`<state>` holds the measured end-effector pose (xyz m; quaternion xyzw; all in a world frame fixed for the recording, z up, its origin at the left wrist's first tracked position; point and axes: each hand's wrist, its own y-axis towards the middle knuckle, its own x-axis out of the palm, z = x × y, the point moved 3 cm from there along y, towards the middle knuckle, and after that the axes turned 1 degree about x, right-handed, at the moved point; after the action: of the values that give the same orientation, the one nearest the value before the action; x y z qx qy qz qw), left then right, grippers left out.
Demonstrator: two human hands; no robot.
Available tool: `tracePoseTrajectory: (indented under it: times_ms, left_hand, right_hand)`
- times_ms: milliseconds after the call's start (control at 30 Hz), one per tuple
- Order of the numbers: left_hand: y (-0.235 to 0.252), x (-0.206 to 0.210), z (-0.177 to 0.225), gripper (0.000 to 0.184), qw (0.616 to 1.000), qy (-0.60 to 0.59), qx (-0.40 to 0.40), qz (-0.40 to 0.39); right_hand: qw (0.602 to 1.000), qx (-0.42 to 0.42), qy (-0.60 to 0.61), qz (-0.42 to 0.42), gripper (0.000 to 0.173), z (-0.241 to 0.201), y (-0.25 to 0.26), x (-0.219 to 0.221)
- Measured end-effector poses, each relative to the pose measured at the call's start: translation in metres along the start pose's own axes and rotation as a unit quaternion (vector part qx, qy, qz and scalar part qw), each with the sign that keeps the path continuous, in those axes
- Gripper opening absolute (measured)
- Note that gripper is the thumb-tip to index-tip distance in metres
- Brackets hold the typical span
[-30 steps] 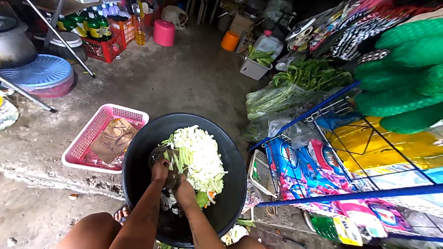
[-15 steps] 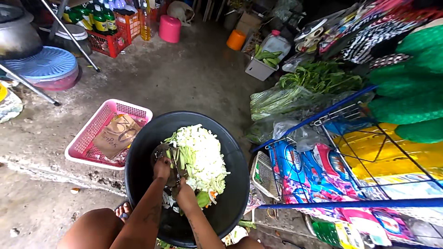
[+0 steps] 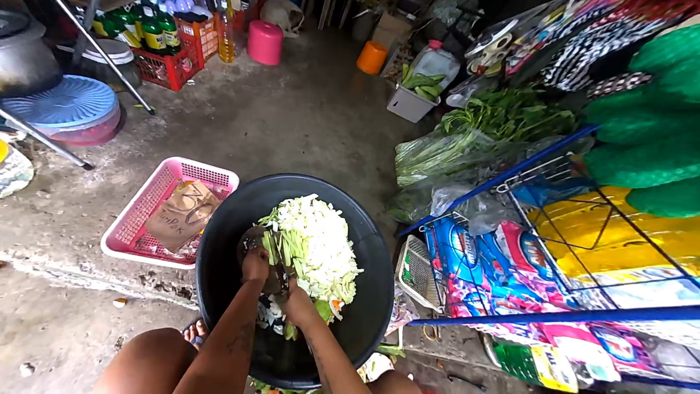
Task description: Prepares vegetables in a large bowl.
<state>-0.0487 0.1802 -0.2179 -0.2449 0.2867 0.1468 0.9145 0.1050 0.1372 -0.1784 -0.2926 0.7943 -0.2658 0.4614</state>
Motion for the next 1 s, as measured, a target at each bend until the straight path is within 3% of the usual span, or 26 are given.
tracePoseTrajectory:
  times_ms: [200,433,1000]
  left_hand:
    - [0.011,-0.012,0.012,0.036,0.999,-0.024,0.024,0.040]
    - [0.023,-0.010,0.012,0.033,0.997,0.045,0.052,-0.020]
    - [0.011,-0.005,0.006,0.024,1.000,0.005,0.025,0.006]
  right_hand:
    - [0.999,0.015,-0.032,0.032,0.046,0.010,-0.022,-0.012]
    - [0.997,-0.003,-0.054,0.056,0.042,-0.014,0.004,-0.014]
    - [0.998,0.005,-0.031,0.053,0.042,-0.028,0.017,0.005]
